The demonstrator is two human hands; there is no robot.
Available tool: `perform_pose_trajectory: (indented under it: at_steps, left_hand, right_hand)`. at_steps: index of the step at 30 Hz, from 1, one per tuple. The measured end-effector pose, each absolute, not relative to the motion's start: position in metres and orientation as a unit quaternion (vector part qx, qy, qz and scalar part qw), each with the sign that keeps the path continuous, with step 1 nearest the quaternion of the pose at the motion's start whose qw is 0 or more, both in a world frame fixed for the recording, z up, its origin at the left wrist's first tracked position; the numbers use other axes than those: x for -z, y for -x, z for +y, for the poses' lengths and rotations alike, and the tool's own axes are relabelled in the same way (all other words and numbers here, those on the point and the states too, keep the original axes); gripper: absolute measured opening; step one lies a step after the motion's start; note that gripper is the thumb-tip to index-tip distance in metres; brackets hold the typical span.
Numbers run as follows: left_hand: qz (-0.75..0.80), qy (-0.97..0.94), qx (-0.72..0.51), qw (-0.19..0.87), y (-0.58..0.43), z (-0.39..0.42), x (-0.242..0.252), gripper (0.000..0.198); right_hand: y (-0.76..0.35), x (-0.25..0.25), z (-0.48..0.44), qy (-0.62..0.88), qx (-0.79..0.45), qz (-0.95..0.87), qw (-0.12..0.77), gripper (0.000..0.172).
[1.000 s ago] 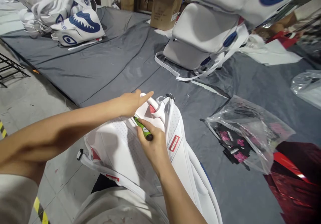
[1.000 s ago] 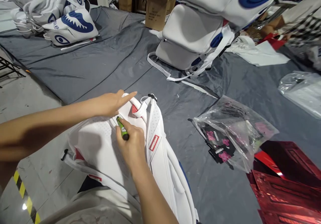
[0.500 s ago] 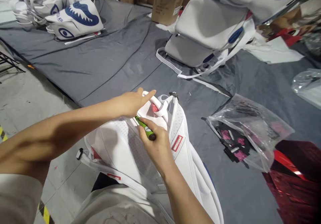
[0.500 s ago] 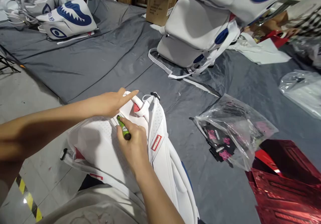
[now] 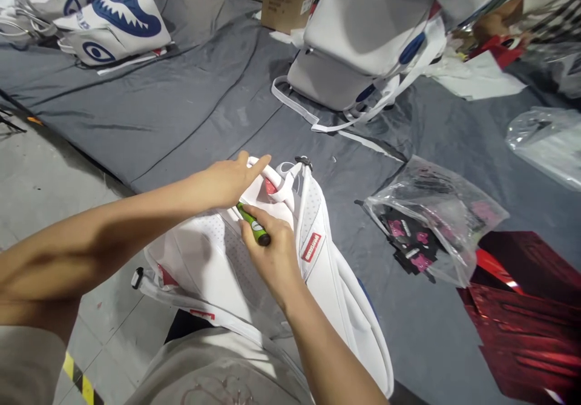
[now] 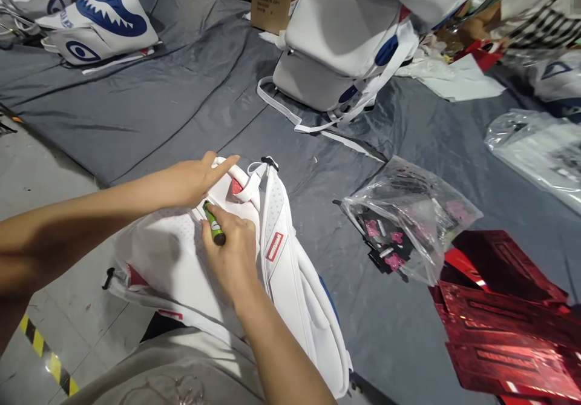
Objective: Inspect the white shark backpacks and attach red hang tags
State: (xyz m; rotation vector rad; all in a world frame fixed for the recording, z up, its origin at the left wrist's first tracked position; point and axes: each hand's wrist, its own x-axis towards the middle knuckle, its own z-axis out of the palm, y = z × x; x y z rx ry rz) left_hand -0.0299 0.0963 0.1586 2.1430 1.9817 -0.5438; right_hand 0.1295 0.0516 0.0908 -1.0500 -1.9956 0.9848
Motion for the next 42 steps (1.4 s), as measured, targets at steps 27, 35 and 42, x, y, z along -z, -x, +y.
perform_pose_trajectory:
  at_steps: [27,35,42]
  left_hand:
    - [0.662,-0.729,0.160,0.067,0.032,0.092,-0.153,0.094]
    - [0.661,-0.732,0.156,0.047,0.034,0.092,-0.148,0.089]
    - [0.661,-0.733,0.154,0.045,0.035,0.091,-0.146,0.092]
  right_hand:
    - [-0.126,-0.091,0.055,0.416,-0.412,-0.732,0.349,0.028]
    - [-0.127,-0.093,0.057,0.422,-0.413,-0.738,0.328,0.028]
    - [-0.126,-0.092,0.058,0.403,-0.414,-0.746,0.331,0.030]
